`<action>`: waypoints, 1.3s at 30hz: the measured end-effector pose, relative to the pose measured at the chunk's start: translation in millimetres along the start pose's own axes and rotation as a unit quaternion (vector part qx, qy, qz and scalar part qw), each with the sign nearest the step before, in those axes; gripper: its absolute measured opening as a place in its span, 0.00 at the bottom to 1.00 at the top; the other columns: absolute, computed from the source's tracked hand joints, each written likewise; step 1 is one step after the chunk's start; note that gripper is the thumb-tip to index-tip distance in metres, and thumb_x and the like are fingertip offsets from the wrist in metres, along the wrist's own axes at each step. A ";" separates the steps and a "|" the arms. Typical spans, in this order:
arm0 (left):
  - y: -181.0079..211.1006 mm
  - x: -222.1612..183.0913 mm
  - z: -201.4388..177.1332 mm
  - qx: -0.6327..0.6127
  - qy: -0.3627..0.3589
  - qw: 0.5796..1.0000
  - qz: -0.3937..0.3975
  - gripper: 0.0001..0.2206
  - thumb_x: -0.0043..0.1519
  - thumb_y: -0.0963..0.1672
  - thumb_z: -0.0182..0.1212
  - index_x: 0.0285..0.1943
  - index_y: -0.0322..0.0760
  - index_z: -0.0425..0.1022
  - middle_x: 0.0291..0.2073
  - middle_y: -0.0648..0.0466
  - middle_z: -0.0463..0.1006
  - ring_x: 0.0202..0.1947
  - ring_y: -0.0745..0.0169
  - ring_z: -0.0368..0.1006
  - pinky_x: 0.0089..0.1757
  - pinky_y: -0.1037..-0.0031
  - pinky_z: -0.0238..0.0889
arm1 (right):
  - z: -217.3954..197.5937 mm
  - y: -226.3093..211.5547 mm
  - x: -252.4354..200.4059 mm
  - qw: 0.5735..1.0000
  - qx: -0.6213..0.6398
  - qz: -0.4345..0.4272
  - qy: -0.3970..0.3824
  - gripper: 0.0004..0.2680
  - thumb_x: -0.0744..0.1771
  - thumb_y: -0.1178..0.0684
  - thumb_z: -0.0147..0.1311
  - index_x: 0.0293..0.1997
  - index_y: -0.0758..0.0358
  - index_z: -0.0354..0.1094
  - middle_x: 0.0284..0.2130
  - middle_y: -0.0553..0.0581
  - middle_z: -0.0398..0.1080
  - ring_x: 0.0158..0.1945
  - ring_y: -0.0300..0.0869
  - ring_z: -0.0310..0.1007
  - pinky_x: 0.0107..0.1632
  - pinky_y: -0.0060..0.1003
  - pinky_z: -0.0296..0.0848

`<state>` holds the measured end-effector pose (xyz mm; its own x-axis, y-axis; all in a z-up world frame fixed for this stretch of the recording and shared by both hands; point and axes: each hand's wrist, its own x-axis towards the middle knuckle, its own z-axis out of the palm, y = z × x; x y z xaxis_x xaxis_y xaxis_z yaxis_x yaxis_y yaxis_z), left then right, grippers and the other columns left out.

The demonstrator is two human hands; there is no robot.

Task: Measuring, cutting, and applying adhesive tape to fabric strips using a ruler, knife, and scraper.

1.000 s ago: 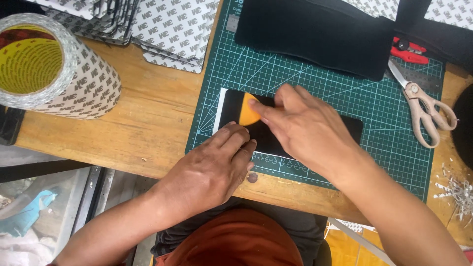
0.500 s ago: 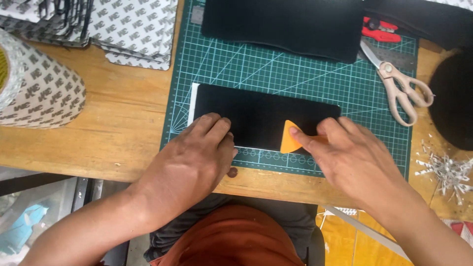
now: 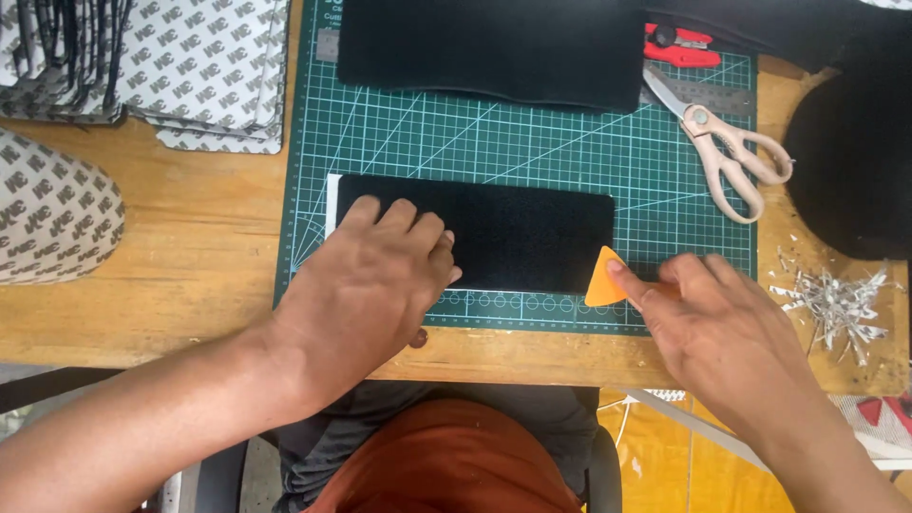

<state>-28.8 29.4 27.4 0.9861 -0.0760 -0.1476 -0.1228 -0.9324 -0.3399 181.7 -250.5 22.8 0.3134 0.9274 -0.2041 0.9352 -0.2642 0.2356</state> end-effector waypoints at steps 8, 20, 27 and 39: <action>3.2 38.6 -22.8 0.031 -0.061 0.996 0.058 0.17 0.73 0.49 0.41 0.47 0.46 0.80 0.46 0.50 0.74 0.51 0.49 0.67 0.56 0.56 0.58 | 2.7 -12.7 -14.4 0.998 0.000 0.057 -0.015 0.23 0.67 0.44 0.47 0.74 0.34 0.56 0.41 0.47 0.66 0.41 0.45 0.68 0.34 0.46 0.79; 22.3 81.4 15.5 -0.177 0.170 0.963 0.110 0.24 0.68 0.52 0.51 0.67 0.36 0.70 0.57 0.46 0.69 0.59 0.46 0.62 0.56 0.59 0.55 | -29.0 -25.4 29.9 0.978 0.145 0.111 0.097 0.16 0.71 0.49 0.48 0.68 0.45 0.68 0.39 0.57 0.65 0.24 0.48 0.69 0.21 0.48 0.77; 22.0 83.7 19.9 -0.173 0.156 0.968 0.096 0.27 0.69 0.55 0.46 0.72 0.39 0.68 0.61 0.51 0.71 0.61 0.51 0.62 0.55 0.61 0.55 | -17.0 -11.4 22.3 0.988 0.127 0.075 0.051 0.16 0.70 0.48 0.49 0.67 0.45 0.70 0.31 0.55 0.61 0.31 0.48 0.68 0.23 0.50 0.74; 12.8 87.4 20.3 -0.272 0.241 0.926 0.104 0.17 0.67 0.47 0.56 0.62 0.37 0.77 0.50 0.47 0.72 0.50 0.49 0.65 0.48 0.60 0.59 | -11.2 -27.1 -28.3 0.961 0.158 0.214 0.070 0.16 0.69 0.44 0.51 0.65 0.35 0.70 0.37 0.49 0.65 0.26 0.51 0.71 0.26 0.56 0.77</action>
<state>53.5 18.1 -8.7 0.8995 -0.2998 0.3179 -0.3693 -0.9105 0.1862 145.6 -266.6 32.7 0.6762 0.7365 -0.0186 0.7357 -0.6763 -0.0359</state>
